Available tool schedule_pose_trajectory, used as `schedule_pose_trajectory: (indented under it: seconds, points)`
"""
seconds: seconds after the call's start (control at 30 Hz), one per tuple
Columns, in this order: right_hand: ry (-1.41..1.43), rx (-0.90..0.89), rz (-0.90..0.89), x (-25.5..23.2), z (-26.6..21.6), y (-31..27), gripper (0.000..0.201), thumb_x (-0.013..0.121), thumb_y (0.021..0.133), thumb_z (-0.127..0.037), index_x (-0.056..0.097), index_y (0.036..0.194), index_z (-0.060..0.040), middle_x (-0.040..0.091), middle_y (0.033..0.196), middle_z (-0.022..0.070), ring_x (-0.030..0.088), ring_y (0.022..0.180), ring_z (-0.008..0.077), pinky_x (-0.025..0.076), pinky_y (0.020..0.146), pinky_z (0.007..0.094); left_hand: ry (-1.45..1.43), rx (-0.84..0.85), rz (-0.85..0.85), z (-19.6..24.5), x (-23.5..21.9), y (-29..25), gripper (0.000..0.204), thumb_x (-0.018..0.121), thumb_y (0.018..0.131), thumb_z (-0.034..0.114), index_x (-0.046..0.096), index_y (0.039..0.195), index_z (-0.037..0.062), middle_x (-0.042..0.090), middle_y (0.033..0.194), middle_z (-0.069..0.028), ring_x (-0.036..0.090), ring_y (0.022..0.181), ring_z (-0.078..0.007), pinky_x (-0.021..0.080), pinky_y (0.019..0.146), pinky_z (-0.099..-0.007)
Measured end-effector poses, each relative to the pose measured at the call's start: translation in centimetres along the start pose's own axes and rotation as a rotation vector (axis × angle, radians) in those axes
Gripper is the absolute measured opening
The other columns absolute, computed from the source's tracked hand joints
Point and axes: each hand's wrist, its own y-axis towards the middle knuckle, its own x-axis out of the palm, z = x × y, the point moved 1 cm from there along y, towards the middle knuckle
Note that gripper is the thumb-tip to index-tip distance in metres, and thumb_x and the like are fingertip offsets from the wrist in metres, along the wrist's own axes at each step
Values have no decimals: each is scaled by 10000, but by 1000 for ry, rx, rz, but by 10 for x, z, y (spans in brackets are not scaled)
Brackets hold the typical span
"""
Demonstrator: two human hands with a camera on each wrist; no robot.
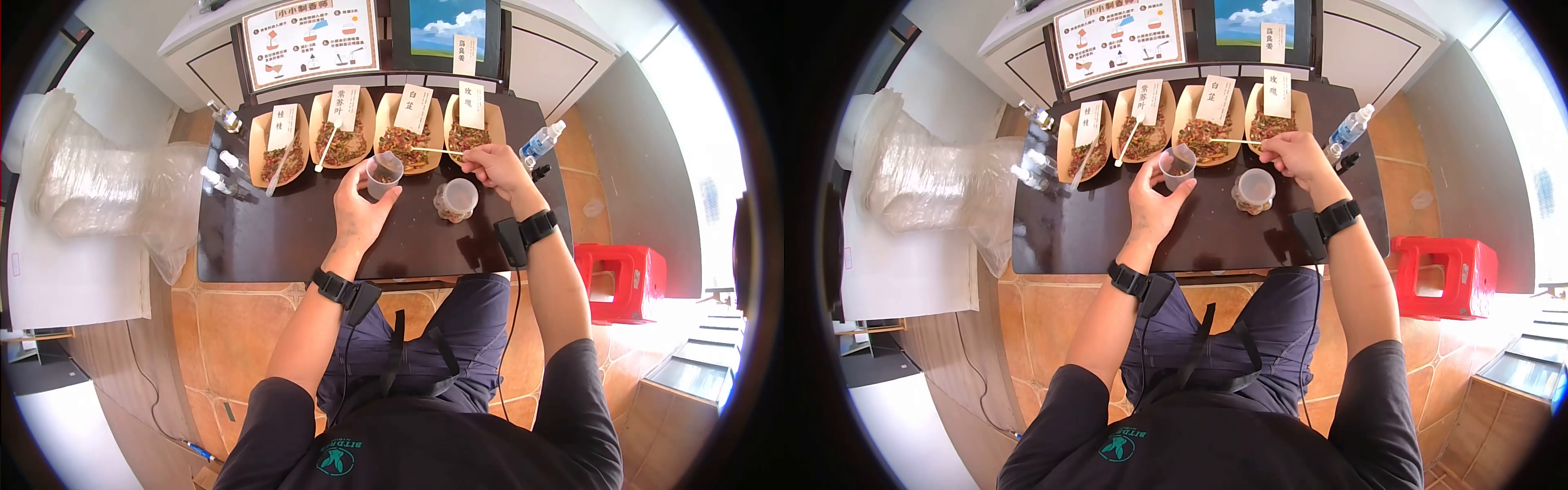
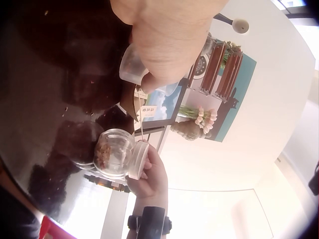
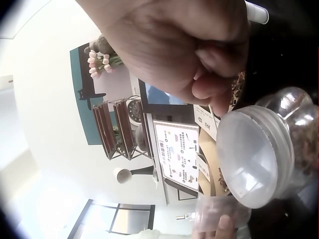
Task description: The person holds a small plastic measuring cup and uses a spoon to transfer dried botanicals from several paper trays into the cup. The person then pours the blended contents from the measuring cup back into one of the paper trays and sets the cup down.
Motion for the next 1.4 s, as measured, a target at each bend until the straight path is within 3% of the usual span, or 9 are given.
schedule_pose_trajectory:
  seconds: [0.6,0.7,0.8,0.9,1.0,1.13,1.23,1.33,1.4]
  points:
    - [-10,-131,-101,10,-32,-43,144,652,902,-138,680,844,-10,669,741,23,480,516,30,344,448,178,15,-10,-1,9,-2,2,557,820,740,73,587,1242,7,664,1149,-107,654,1005,-182,513,905,-320]
    - [-209,-274,-85,25,-36,-61,167,668,880,-146,692,831,11,681,721,54,539,537,81,421,499,235,0,-15,6,8,-2,1,552,815,739,63,589,1240,10,664,1144,-103,652,998,-178,515,899,-317]
    - [-605,-588,29,38,-47,-84,167,666,849,-140,702,862,23,672,679,119,636,619,173,505,616,321,11,5,-6,6,-2,0,545,815,740,59,590,1234,10,663,1144,-102,650,1000,-177,517,895,-316]
    - [-619,-652,38,40,-48,-88,174,663,854,-141,703,861,28,667,662,100,623,601,150,496,595,303,29,26,-3,3,-2,1,537,812,743,54,590,1230,7,662,1148,-102,649,1000,-176,519,893,-316]
    - [-451,-592,111,32,-39,-72,189,665,855,-149,699,858,37,664,658,93,616,595,129,493,581,293,22,12,-5,3,-1,0,534,810,746,52,589,1229,5,662,1147,-102,649,998,-179,520,894,-315]
    - [-470,-476,228,20,-31,-35,208,683,845,-167,700,860,40,669,664,96,624,598,134,502,587,293,-3,5,0,4,-2,-2,545,815,742,56,588,1236,5,661,1154,-104,649,1001,-183,520,898,-318]
    - [-534,-536,286,18,-18,-12,209,689,843,-174,700,843,34,663,657,100,633,590,155,502,580,298,25,-4,12,3,-3,-2,557,821,739,64,587,1240,2,653,1183,-113,650,1022,-192,519,905,-323]
    - [-533,-481,244,18,-8,3,207,678,858,-169,693,823,34,669,664,87,635,588,141,501,571,279,5,2,1,4,-3,-2,560,826,737,72,588,1239,-1,646,1209,-122,650,1042,-198,518,909,-327]
    - [-473,-396,177,18,-9,7,201,668,868,-162,689,820,32,670,672,74,622,585,120,496,567,264,-16,26,18,3,-2,-1,567,834,705,90,587,1208,2,655,1140,-147,660,1004,-257,521,890,-363]
